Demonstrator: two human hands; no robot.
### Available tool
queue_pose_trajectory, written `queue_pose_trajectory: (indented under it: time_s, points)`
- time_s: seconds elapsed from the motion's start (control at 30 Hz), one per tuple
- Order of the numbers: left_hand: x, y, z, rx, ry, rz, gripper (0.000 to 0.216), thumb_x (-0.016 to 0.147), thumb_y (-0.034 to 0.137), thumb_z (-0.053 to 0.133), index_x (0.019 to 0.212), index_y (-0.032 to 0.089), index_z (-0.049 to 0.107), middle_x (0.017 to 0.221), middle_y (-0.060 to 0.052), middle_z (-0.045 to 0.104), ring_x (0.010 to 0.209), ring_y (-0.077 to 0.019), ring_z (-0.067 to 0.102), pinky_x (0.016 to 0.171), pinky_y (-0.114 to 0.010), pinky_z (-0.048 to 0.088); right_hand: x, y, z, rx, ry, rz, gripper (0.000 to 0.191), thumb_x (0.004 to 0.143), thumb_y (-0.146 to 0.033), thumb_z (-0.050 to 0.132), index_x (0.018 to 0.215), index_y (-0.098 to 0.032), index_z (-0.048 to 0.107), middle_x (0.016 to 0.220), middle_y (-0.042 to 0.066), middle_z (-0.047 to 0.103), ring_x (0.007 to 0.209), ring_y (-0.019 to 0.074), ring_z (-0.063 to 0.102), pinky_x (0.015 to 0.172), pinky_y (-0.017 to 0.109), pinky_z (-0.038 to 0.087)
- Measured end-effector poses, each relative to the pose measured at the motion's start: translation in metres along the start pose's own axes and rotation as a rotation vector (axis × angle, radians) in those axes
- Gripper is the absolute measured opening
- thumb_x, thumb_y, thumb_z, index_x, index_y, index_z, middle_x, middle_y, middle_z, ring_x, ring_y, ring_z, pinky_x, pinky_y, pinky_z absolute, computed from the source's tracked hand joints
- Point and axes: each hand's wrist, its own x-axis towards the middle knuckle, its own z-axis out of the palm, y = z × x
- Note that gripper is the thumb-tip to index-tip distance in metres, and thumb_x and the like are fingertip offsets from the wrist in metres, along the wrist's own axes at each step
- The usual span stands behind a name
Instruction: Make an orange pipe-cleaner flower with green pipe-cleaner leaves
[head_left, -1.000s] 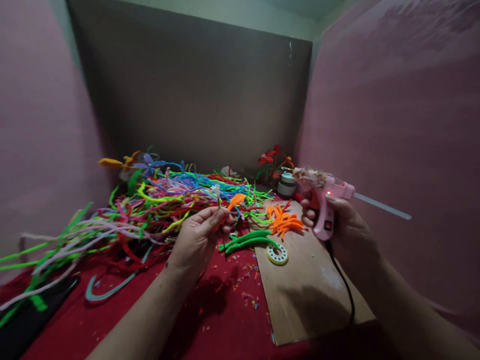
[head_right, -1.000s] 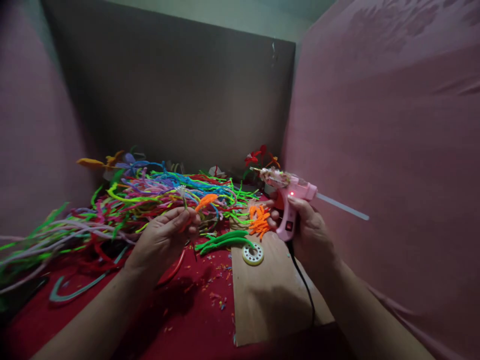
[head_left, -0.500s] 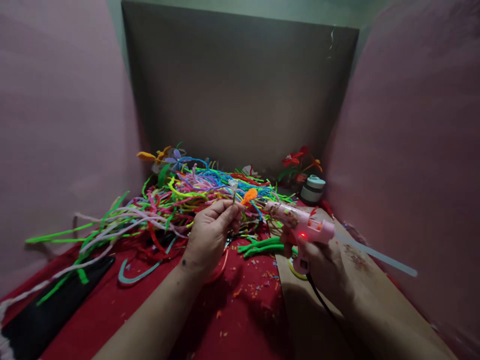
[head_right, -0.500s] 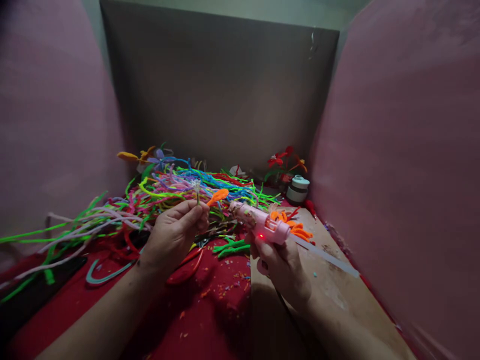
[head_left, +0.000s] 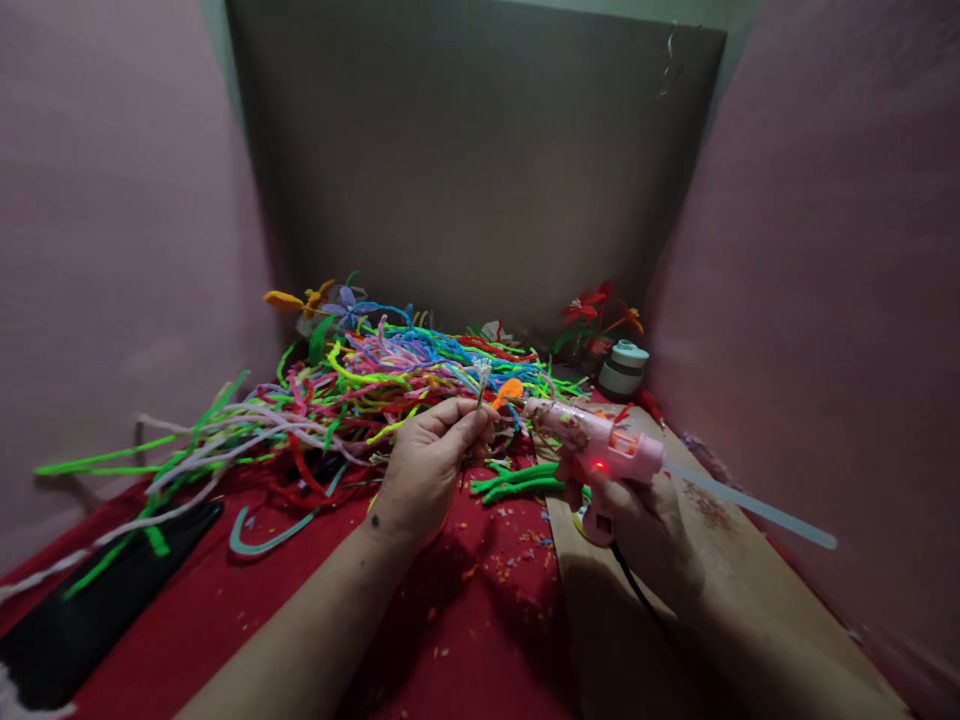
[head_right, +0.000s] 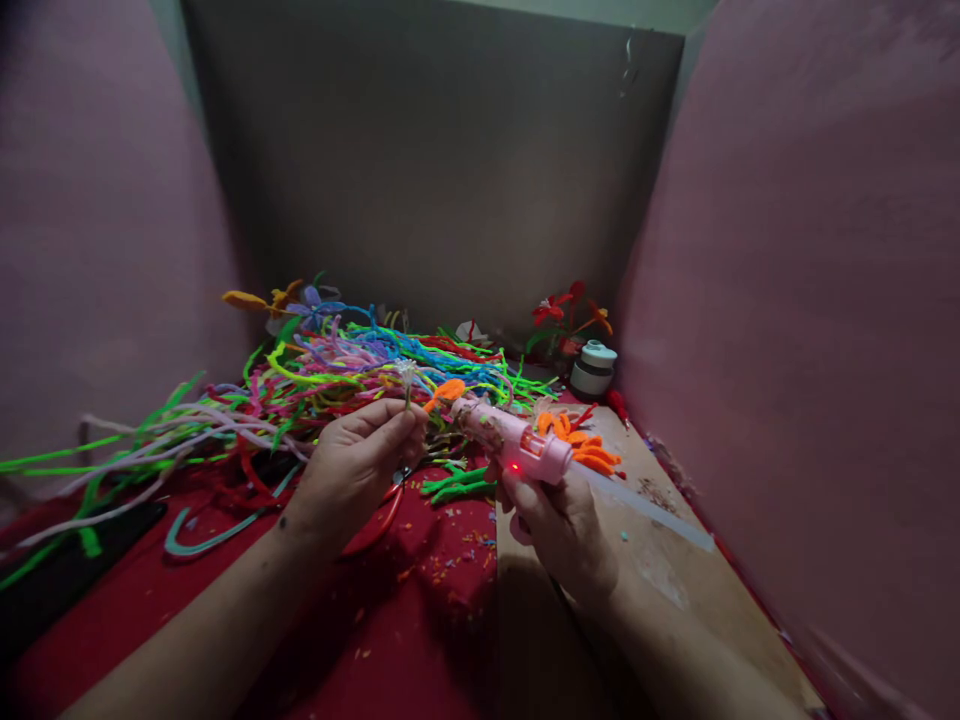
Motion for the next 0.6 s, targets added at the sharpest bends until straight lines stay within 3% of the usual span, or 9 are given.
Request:
queue_pose_trajectory:
  time_s: [0.27, 0.5, 0.6]
  points:
    - [-0.001, 0.0, -0.001, -0.043, -0.011, -0.017, 0.015, 0.075, 0.028, 0.064, 0.072, 0.013, 0.064, 0.063, 0.001, 0.055, 0.054, -0.0055, 0.045, 0.052, -0.019, 0.034, -0.003, 0.02, -0.002, -0.037, 0.046, -0.092, 0.018, 0.071, -0.037, 0.059, 0.069, -0.019, 0.057, 0.05, -0.005, 0.038, 0.04, 0.0067, 0.03, 0.034, 0.02, 0.026]
    - [-0.001, -0.002, -0.002, -0.061, -0.023, -0.046, 0.015, 0.076, 0.027, 0.063, 0.072, 0.013, 0.063, 0.064, 0.0, 0.055, 0.054, -0.0053, 0.045, 0.052, -0.02, 0.035, 0.001, 0.041, -0.012, -0.21, 0.018, -0.223, 0.025, 0.08, -0.035, 0.055, 0.095, -0.016, 0.064, 0.061, 0.001, 0.055, 0.045, 0.01, 0.04, 0.038, 0.023, 0.033]
    - [0.0, -0.002, -0.002, -0.075, -0.015, -0.049, 0.015, 0.076, 0.027, 0.063, 0.072, 0.013, 0.064, 0.064, 0.001, 0.055, 0.053, -0.0049, 0.045, 0.052, -0.019, 0.034, 0.002, 0.05, -0.017, -0.277, 0.024, -0.302, 0.022, 0.082, -0.034, 0.054, 0.093, -0.019, 0.066, 0.06, 0.001, 0.057, 0.045, 0.0114, 0.043, 0.04, 0.024, 0.038]
